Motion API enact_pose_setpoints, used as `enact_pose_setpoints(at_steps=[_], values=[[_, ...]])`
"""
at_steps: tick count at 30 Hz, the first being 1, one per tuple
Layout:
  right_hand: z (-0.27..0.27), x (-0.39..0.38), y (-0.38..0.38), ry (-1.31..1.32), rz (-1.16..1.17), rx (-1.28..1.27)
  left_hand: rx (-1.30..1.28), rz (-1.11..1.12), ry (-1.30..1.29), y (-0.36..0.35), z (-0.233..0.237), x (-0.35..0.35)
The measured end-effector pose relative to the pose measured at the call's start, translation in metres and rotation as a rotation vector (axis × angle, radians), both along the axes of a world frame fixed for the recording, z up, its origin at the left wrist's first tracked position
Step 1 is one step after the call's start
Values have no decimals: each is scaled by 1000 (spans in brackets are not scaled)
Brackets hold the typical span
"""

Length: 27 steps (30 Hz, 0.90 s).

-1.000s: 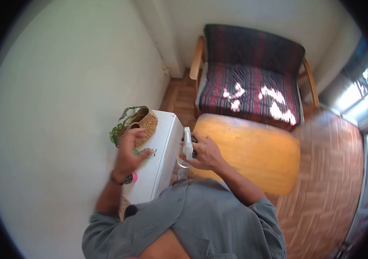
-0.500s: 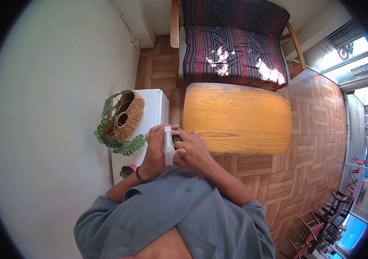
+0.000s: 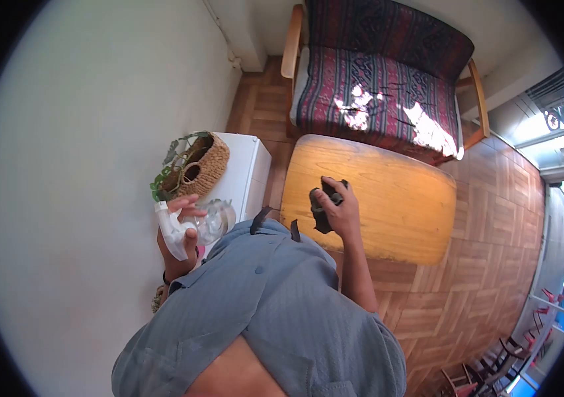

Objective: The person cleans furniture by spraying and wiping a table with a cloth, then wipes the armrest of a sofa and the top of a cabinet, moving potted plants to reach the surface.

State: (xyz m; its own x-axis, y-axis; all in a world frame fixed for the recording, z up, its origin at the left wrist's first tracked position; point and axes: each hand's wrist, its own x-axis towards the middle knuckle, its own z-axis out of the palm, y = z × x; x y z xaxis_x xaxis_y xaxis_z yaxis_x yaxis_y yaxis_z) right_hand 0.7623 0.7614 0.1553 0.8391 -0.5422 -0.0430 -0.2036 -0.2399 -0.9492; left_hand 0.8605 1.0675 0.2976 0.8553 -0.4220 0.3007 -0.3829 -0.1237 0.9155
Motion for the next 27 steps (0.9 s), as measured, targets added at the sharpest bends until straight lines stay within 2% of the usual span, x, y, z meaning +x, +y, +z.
enact_pose_setpoints(at_steps=[2, 4, 7, 9, 13, 15, 17, 20, 24, 27], values=[[-5, 8, -18, -33, -8, 32, 44, 144, 16, 4, -3, -11], [10, 25, -33, -102, -25, 201, 48, 291, -14, 5, -13, -16], [-1, 55, -56, -235, -93, 462, 38, 293, 188, -3, -23, -3], [2, 72, -64, -247, -212, 465, 82, 204, 132, -27, -30, 16], [-6, 92, -74, -278, -249, 529, -51, 20, 392, -97, -60, 72], [-6, 96, -76, -255, -266, 525, -50, -54, 419, -128, -85, 107], [-9, 98, -79, -211, -313, 516, -95, -28, 508, -164, -98, 138], [-28, 109, -91, -131, -406, 449, -115, 21, 431, -205, -162, 202], [-52, 141, -108, 60, -562, 439, 120, 64, 145, -251, -222, 283], [-67, 190, -123, 133, -655, 516, 213, 89, 110, -274, -261, 346]])
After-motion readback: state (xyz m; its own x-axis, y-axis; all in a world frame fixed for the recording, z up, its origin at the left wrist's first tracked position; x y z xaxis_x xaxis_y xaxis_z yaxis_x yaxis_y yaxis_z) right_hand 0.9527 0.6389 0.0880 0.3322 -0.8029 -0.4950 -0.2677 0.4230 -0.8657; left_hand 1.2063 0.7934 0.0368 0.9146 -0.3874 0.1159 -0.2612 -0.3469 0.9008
